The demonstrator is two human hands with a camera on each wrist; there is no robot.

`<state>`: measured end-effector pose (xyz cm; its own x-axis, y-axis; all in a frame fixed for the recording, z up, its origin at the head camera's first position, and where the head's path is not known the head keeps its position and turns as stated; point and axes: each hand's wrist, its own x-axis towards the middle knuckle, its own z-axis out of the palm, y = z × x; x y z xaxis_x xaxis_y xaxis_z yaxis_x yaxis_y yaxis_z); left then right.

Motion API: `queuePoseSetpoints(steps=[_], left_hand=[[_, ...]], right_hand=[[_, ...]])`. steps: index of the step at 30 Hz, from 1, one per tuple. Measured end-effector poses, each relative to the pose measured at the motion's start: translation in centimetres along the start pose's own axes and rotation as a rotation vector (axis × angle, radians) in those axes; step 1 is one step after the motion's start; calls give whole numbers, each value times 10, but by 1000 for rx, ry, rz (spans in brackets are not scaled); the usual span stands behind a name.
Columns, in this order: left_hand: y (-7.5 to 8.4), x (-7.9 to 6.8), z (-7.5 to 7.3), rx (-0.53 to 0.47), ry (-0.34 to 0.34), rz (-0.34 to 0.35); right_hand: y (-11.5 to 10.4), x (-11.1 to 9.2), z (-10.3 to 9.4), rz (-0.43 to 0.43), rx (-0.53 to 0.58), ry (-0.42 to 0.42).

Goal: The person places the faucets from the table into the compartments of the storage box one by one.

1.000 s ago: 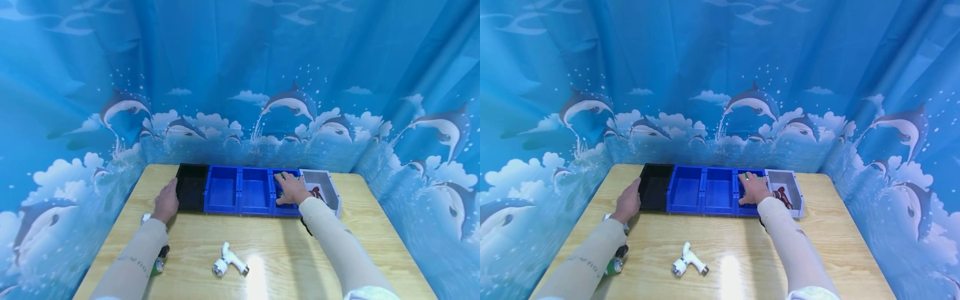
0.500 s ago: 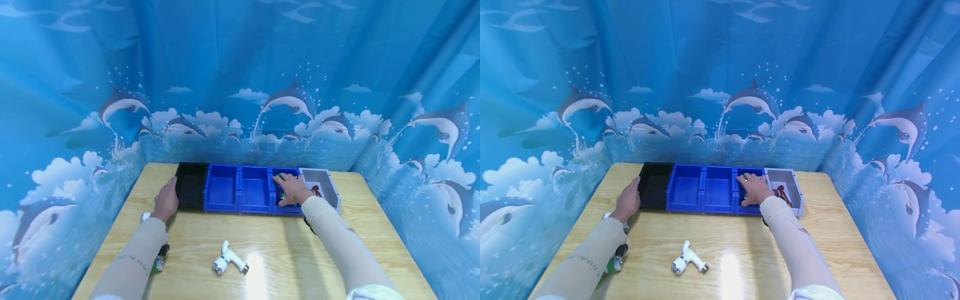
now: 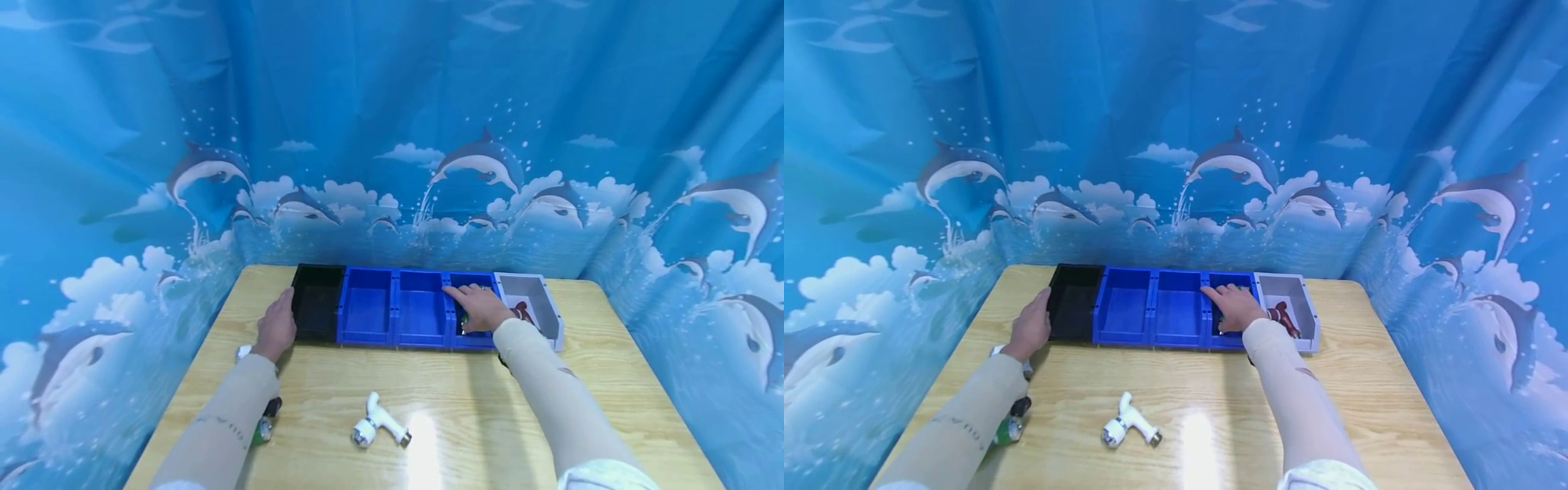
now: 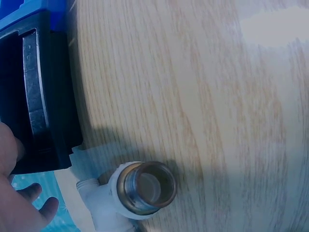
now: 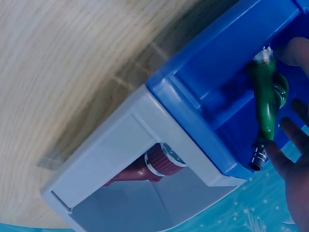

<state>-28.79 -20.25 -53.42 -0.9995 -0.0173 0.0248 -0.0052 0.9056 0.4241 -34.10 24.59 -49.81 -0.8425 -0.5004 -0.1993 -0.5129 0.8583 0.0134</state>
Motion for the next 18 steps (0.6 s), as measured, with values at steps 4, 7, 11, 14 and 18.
queuePoseSetpoints(steps=[4,7,11,14,18], left_hand=[[2,1,0,-6,9,12],[2,1,-1,-15,13,9],[3,0,-2,-20,6,2],[3,0,-1,-18,4,-2],[3,-1,-1,-13,1,-6]], right_hand=[[1,-1,1,26,13,18],[-1,-3,1,27,16,21],[-2,-6,3,32,22,7],[-3,-8,4,36,36,12],[-2,-9,9,56,61,37]])
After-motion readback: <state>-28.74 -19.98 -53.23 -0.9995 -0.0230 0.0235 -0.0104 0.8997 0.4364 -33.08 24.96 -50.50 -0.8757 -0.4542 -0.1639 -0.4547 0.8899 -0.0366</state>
